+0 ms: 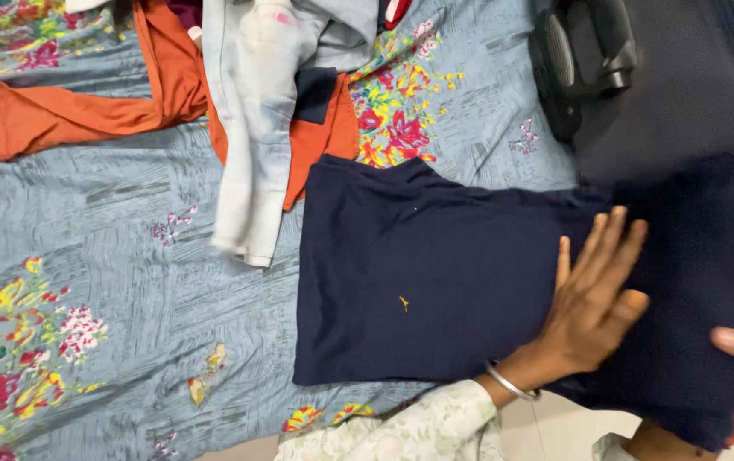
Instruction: The person folds items of clothing including a sweatshirt, pants, and a dark blue shirt before placing them into an open suitcase.
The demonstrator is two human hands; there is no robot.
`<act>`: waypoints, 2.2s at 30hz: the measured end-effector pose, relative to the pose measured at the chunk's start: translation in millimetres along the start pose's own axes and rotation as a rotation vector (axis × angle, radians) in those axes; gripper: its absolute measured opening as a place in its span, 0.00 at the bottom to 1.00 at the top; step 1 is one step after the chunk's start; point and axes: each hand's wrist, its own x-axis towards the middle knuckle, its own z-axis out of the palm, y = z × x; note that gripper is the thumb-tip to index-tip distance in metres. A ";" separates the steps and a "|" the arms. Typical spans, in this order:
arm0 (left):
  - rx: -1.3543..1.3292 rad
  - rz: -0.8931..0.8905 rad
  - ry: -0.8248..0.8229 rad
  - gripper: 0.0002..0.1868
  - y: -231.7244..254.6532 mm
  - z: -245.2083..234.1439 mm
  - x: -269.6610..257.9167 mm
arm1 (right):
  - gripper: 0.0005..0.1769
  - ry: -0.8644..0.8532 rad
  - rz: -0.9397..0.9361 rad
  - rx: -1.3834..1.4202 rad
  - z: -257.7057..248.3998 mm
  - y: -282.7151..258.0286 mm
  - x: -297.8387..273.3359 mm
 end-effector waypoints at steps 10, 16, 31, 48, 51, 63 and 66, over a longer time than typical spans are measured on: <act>-1.027 -0.519 0.128 0.52 -19.6 -170.8 -50.3 | 0.54 -0.383 -1.026 -1.127 187.9 -2.2 -31.7; -0.687 -1.025 0.437 0.47 -39.8 -266.3 -71.5 | 0.32 -0.902 -0.482 -0.881 248.3 11.0 -76.6; -0.639 -0.959 0.488 0.35 -4.1 -334.4 -94.9 | 0.37 -0.353 -0.770 -1.203 194.0 33.8 -70.2; 0.407 -0.457 0.477 0.36 38.3 -326.3 -68.1 | 0.22 0.000 -0.679 -0.564 145.9 103.0 -104.1; 0.852 -0.203 0.402 0.30 62.1 -303.2 -44.9 | 0.15 0.047 -0.688 -0.638 126.5 121.8 -110.1; 0.897 0.155 -0.386 0.17 -14.4 -198.4 102.7 | 0.17 -0.041 -0.845 -1.005 154.0 83.2 -105.8; 0.887 0.059 -0.530 0.18 -45.3 -190.8 124.6 | 0.13 -0.100 -0.898 -0.963 154.6 79.8 -99.5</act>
